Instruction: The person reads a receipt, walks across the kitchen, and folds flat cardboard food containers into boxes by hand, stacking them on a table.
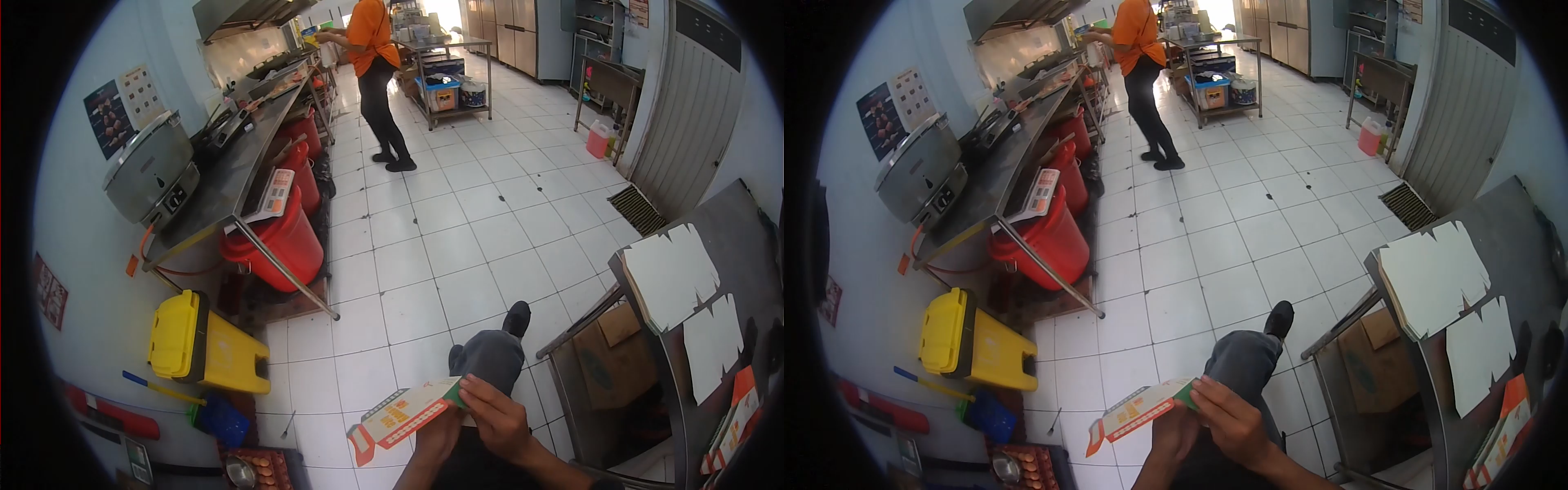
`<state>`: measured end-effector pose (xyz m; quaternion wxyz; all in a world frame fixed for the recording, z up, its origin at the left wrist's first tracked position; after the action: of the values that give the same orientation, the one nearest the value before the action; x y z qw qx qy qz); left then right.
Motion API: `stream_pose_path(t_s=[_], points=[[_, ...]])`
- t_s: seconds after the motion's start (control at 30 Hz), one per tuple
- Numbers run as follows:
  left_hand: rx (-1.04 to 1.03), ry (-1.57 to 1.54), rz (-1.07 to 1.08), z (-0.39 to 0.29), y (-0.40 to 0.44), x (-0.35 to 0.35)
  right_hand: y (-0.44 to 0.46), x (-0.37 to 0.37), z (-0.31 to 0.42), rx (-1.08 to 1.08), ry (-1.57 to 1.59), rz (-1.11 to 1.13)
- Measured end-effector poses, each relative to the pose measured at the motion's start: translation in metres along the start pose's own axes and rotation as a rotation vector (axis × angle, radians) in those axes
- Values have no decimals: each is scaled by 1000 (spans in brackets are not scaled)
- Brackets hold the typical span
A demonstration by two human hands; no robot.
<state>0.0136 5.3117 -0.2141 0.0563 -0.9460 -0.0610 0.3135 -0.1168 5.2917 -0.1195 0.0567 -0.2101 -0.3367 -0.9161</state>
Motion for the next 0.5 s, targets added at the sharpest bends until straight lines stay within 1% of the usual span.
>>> stream_pose_path(t_s=[0.07,0.1,0.2,0.3,0.4,0.5], points=[[-1,-315,46,-8,2,-8,1,-1,-2,0,11,14],[4,-301,33,-6,2,-7,0,-1,-2,0,12,24],[14,-222,-15,10,1,3,-2,-1,-3,-115,43,-43],[22,-125,-42,16,-2,7,1,3,3,-240,-25,-68],[23,-64,-43,14,-2,8,1,2,1,-350,-71,-38],[18,-25,-38,11,-4,7,3,2,-4,-447,115,-53]])
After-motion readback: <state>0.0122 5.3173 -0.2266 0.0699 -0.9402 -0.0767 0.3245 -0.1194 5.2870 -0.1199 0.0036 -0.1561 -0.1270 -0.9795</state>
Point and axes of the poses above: each hand's wrist, its own y-axis towards the middle knuckle, its own x-axis out of the back of the hand, z = x × y, the point moved 4 cm from there along y, towards the middle knuckle
